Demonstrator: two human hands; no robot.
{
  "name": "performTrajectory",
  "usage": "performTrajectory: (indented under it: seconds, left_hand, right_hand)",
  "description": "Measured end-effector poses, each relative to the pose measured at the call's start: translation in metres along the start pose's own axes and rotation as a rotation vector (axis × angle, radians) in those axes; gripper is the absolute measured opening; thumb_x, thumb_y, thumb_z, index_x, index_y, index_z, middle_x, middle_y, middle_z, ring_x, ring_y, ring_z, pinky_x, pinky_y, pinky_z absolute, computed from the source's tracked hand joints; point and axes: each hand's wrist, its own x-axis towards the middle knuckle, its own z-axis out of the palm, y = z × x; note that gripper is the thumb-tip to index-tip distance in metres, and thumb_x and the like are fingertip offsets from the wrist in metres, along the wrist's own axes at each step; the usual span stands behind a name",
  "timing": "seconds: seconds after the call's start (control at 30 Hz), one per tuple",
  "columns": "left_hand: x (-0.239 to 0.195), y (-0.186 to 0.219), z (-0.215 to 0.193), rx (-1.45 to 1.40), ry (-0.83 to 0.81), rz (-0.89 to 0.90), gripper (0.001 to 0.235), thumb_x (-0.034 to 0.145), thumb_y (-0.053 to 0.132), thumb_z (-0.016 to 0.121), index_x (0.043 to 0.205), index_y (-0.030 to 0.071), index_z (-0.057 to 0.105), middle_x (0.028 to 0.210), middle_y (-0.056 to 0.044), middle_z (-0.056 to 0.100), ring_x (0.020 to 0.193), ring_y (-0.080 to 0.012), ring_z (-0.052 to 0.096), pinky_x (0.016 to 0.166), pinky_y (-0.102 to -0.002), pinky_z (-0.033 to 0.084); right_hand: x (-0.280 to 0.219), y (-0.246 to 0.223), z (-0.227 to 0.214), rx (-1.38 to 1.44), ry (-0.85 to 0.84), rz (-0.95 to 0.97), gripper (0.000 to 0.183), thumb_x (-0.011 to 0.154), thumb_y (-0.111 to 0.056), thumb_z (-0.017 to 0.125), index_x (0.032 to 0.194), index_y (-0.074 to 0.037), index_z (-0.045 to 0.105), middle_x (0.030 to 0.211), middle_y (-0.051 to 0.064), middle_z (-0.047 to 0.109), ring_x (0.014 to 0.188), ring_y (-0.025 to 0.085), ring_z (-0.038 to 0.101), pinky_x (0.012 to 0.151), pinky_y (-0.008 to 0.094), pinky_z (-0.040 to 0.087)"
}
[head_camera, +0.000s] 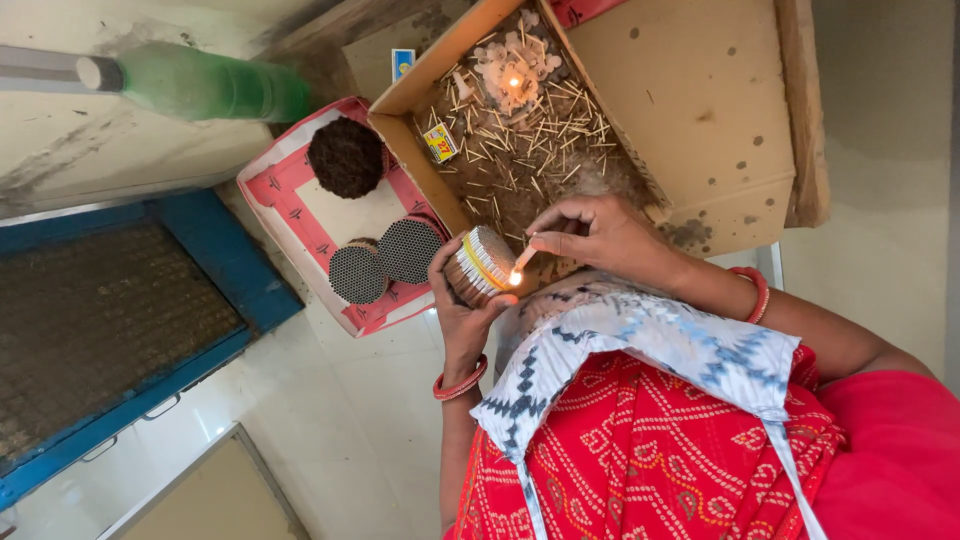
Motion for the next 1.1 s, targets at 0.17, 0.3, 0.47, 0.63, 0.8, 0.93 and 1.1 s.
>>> performTrajectory:
  seconds: [0.17, 0.3, 0.47, 0.63, 0.8, 0.93, 1.1]
  left_hand:
    - [0.001, 0.002, 0.001, 0.008, -0.011, -0.009, 0.101, 0.07, 0.02, 0.096, 0.15, 0.009, 0.036, 0.154, -0.01, 0.044, 0.136, -0.0248, 0.055, 0.116, -0.041, 0.053]
    - [0.001, 0.003, 0.001, 0.012, -0.007, 0.008, 0.101, 0.07, 0.021, 0.096, 0.151, 0.009, 0.036, 0.155, -0.01, 0.044, 0.137, -0.0242, 0.054, 0.117, -0.04, 0.053]
    - [0.001, 0.004, -0.001, 0.013, 0.004, 0.016, 0.101, 0.07, 0.019, 0.097, 0.15, 0.009, 0.036, 0.155, -0.01, 0.044, 0.138, -0.0243, 0.053, 0.117, -0.04, 0.052]
    - [0.001, 0.006, 0.001, 0.004, 0.014, -0.014, 0.103, 0.069, 0.02, 0.097, 0.15, 0.01, 0.035, 0.153, -0.01, 0.045, 0.136, -0.0242, 0.054, 0.115, -0.04, 0.054]
    - [0.002, 0.005, -0.001, 0.016, 0.013, 0.022, 0.102, 0.069, 0.021, 0.096, 0.151, 0.009, 0.035, 0.154, -0.011, 0.045, 0.137, -0.0242, 0.054, 0.116, -0.04, 0.053]
    - [0.002, 0.003, -0.004, 0.042, 0.011, 0.053, 0.101, 0.071, 0.02, 0.096, 0.15, 0.009, 0.036, 0.154, -0.01, 0.044, 0.138, -0.0237, 0.054, 0.117, -0.04, 0.052]
    - [0.001, 0.005, 0.0, 0.029, 0.016, 0.033, 0.102, 0.068, 0.023, 0.097, 0.15, 0.009, 0.036, 0.155, -0.01, 0.044, 0.138, -0.0237, 0.054, 0.117, -0.04, 0.052]
  right_hand:
    - [0.013, 0.011, 0.002, -0.21, 0.092, -0.056, 0.027, 0.091, -0.027, 0.077, 0.108, -0.006, 0.076, 0.095, 0.007, 0.077, 0.084, 0.012, 0.073, 0.074, 0.029, 0.056]
    - [0.016, 0.015, 0.002, -0.277, 0.107, -0.053, 0.028, 0.091, -0.029, 0.077, 0.108, -0.006, 0.076, 0.097, 0.009, 0.076, 0.085, 0.015, 0.071, 0.074, 0.031, 0.054]
    - [0.001, 0.006, -0.002, -0.101, -0.023, 0.02, 0.025, 0.092, -0.027, 0.074, 0.107, -0.007, 0.077, 0.094, 0.004, 0.078, 0.083, 0.01, 0.07, 0.075, 0.029, 0.054]
    - [0.005, 0.003, 0.0, -0.139, -0.007, 0.076, 0.026, 0.09, -0.026, 0.075, 0.107, -0.007, 0.077, 0.093, 0.004, 0.078, 0.081, 0.008, 0.069, 0.072, 0.028, 0.054]
    - [0.01, 0.015, 0.001, -0.261, 0.058, -0.077, 0.026, 0.092, -0.026, 0.076, 0.106, -0.005, 0.076, 0.095, 0.007, 0.076, 0.084, 0.011, 0.07, 0.074, 0.029, 0.054]
    - [0.005, 0.001, 0.0, -0.104, -0.03, 0.058, 0.025, 0.091, -0.028, 0.075, 0.106, -0.008, 0.077, 0.09, 0.005, 0.079, 0.08, 0.016, 0.07, 0.073, 0.031, 0.056]
    - [0.025, 0.009, 0.005, -0.203, 0.081, -0.073, 0.025, 0.091, -0.028, 0.076, 0.106, -0.007, 0.076, 0.095, 0.006, 0.077, 0.083, 0.014, 0.072, 0.073, 0.031, 0.056]
